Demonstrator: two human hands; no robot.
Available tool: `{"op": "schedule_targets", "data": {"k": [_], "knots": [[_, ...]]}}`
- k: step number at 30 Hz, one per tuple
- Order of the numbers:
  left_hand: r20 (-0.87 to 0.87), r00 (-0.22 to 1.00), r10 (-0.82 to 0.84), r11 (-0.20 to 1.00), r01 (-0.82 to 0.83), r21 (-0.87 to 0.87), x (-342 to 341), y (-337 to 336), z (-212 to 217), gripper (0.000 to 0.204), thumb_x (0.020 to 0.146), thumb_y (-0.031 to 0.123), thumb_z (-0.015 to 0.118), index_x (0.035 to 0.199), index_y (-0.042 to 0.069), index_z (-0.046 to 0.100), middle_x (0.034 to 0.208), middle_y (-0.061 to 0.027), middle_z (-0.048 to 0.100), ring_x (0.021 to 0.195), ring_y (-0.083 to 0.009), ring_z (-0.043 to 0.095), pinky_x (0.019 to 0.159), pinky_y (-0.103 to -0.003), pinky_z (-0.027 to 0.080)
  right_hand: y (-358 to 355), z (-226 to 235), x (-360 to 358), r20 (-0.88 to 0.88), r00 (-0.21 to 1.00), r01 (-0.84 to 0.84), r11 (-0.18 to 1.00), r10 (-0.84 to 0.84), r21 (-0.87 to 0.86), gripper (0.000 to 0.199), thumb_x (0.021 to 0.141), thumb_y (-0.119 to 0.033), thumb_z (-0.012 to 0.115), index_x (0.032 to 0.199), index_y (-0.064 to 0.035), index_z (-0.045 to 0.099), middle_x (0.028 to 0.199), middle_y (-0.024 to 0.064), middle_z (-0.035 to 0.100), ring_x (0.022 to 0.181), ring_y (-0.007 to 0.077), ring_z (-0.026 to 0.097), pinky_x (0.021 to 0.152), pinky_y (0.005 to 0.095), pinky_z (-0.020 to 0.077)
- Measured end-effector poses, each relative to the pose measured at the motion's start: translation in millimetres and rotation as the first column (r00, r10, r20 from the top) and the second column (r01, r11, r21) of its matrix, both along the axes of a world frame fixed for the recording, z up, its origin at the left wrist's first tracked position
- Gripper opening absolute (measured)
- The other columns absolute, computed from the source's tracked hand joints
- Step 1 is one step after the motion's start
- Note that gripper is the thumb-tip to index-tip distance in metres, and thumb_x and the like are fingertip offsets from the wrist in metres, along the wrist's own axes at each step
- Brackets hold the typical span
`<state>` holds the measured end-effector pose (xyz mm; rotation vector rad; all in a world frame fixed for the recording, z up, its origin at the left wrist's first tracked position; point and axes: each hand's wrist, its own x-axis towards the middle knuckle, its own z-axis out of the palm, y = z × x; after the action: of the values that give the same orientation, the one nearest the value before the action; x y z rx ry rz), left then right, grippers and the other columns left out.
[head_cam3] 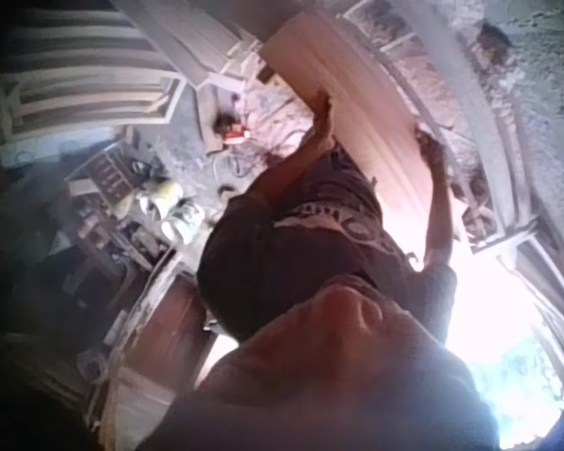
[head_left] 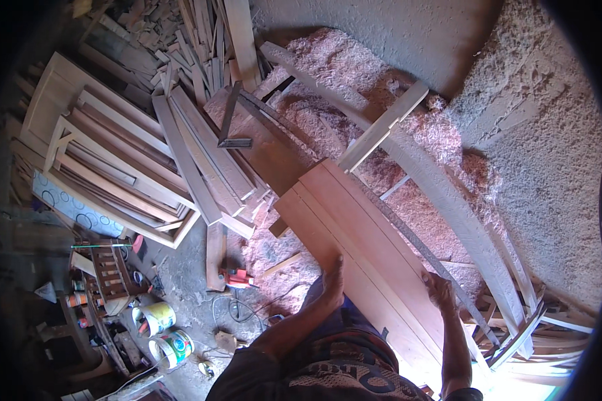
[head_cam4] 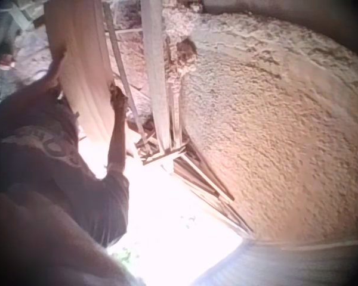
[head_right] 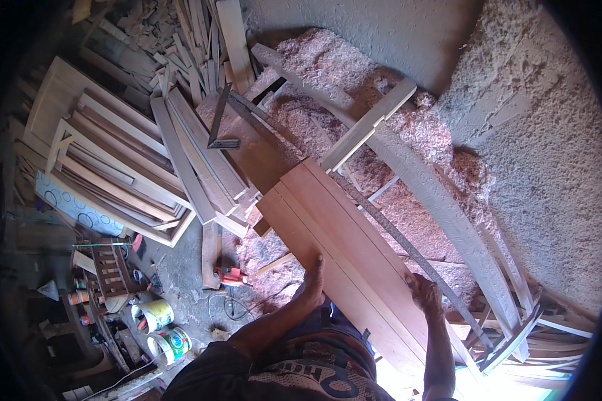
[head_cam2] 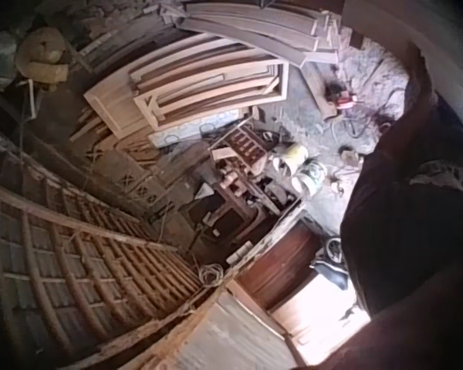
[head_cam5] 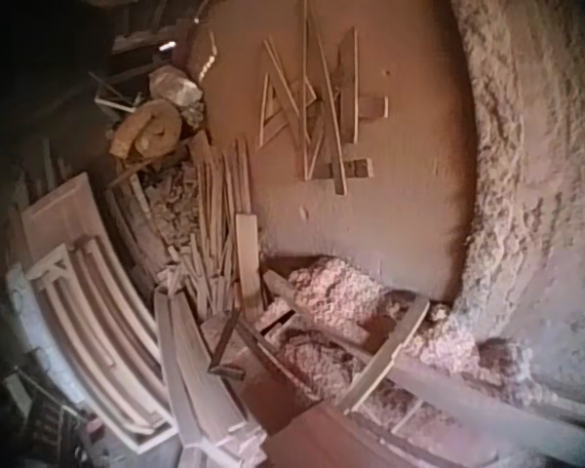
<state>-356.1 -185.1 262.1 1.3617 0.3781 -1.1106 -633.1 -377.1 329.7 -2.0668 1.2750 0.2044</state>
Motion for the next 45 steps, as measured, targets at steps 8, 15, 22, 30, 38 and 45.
{"op": "schedule_targets", "data": {"k": [8, 15, 22, 30, 38, 45], "knots": [[0.330, 0.943, -0.046, 0.993, 0.009, 0.114, 9, -8, -1, 0.072, 0.091, 0.049, 0.074, 0.143, 0.004, 0.052, 0.136, -0.0092, 0.059, 0.120, -0.0212, 0.057, 0.103, -0.036, 0.046, 7, -15, -10, -0.038, 0.994, 0.097, 0.990, -0.101, -0.104, 0.071, 0.095, -0.069, 0.049, 0.130, -0.0091, 0.067, 0.106, 0.0245, 0.072, 0.104, 0.0426, 0.069, 0.086, 0.0502, 0.0541], [0.507, 0.859, -0.077, 0.978, -0.034, 0.205, 19, -3, -31, 0.071, 0.089, 0.043, 0.079, 0.141, 0.002, 0.053, 0.135, -0.0113, 0.060, 0.124, -0.0266, 0.056, 0.104, -0.040, 0.044, 10, 1, 8, -0.023, 1.000, -0.003, 0.993, 0.000, -0.118, 0.056, 0.099, -0.060, 0.050, 0.129, -0.0168, 0.068, 0.106, 0.0203, 0.073, 0.099, 0.0436, 0.070, 0.083, 0.0530, 0.0546], [0.678, -0.491, -0.547, 0.739, 0.096, 0.667, 146, -32, 54, 0.078, 0.091, 0.042, 0.070, 0.150, 0.001, 0.041, 0.153, -0.0183, 0.043, 0.143, -0.0373, 0.038, 0.118, -0.058, 0.027, 9, -36, -14, 0.040, 0.999, 0.012, 0.961, -0.001, -0.276, 0.058, 0.101, -0.058, 0.048, 0.138, -0.0143, 0.061, 0.106, 0.0212, 0.072, 0.098, 0.0427, 0.069, 0.084, 0.0531, 0.0540], [0.688, -0.570, -0.448, 0.650, 0.320, 0.689, 219, -53, 47, 0.068, 0.094, 0.039, 0.064, 0.149, 0.004, 0.045, 0.153, -0.0164, 0.046, 0.142, -0.0343, 0.041, 0.118, -0.054, 0.030, 13, -23, 49, 0.040, 0.999, -0.010, 0.871, 0.034, -0.491, 0.055, 0.097, -0.044, 0.061, 0.138, -0.0074, 0.059, 0.113, 0.0148, 0.069, 0.100, 0.0373, 0.066, 0.087, 0.0514, 0.0503], [0.830, -0.334, -0.447, 0.650, 0.516, 0.558, 333, -81, 33, 0.057, 0.097, 0.029, 0.065, 0.143, 0.001, 0.049, 0.137, -0.0236, 0.056, 0.127, -0.0422, 0.052, 0.109, -0.054, 0.038, -5, -17, 231, 0.149, 0.989, 0.081, 0.822, 0.005, -0.564, 0.056, 0.092, -0.028, 0.066, 0.143, -0.0069, 0.054, 0.127, 0.0149, 0.063, 0.113, 0.0345, 0.059, 0.099, 0.0501, 0.0414], [0.951, -0.113, -0.289, 0.849, 0.428, 0.309, 440, -158, -28, 0.033, 0.101, 0.016, 0.061, 0.129, -0.001, 0.062, 0.119, -0.0233, 0.066, 0.113, -0.0409, 0.063, 0.098, -0.046, 0.050, -69, 41, 383, 0.314, 0.939, 0.041, 0.864, 0.137, -0.502, 0.043, 0.091, -0.014, 0.068, 0.132, -0.0024, 0.061, 0.125, 0.0185, 0.064, 0.111, 0.0367, 0.062, 0.094, 0.0478, 0.0504]]}}
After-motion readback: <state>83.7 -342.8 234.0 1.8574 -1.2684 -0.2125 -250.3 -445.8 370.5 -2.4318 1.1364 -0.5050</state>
